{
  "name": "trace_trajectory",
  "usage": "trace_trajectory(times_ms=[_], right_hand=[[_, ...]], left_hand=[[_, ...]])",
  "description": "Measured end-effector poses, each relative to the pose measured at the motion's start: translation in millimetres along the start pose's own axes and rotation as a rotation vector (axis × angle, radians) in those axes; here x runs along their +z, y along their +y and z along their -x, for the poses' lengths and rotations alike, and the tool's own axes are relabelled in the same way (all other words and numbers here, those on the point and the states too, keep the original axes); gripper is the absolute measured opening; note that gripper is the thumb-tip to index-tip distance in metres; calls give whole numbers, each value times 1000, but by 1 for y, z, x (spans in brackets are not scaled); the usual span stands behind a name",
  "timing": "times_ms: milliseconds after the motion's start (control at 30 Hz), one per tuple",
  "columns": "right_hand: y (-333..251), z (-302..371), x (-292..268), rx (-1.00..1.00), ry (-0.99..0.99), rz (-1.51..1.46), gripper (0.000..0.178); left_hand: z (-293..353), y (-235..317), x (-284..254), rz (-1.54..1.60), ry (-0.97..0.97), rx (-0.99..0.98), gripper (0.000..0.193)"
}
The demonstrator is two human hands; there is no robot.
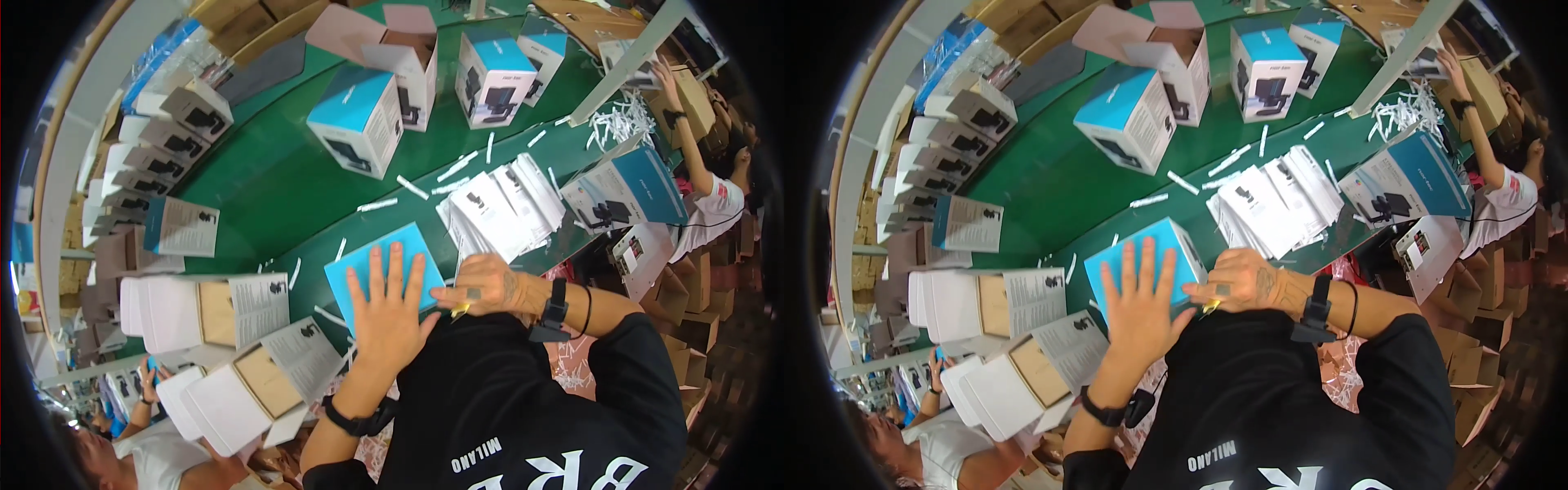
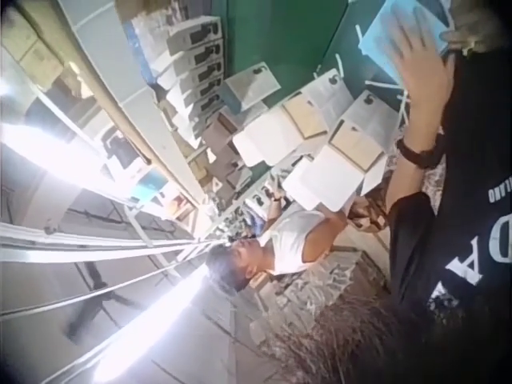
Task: Packaging individual electronic device boxes into larger cardboard cartons at an assembly station.
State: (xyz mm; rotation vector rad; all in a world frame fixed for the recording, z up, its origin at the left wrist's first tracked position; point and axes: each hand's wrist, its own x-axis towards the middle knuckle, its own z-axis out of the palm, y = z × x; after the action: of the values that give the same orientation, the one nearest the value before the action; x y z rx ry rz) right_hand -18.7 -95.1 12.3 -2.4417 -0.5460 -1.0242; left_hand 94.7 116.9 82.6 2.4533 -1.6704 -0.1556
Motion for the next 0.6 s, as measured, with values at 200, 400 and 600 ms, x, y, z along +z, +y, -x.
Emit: trace_trajectory(times_ms=[200, 400, 600], right_hand=[[-16, 7, 29, 50, 127, 25, 27], [-10, -2, 14, 136, 114, -60, 22], [20, -4, -2, 303, -41, -404, 21]], left_hand=[[-11, -14, 28, -122, 113, 108, 92], [-30, -39, -16, 56, 114, 8, 101], [-32, -49, -20, 50, 41, 32, 109]])
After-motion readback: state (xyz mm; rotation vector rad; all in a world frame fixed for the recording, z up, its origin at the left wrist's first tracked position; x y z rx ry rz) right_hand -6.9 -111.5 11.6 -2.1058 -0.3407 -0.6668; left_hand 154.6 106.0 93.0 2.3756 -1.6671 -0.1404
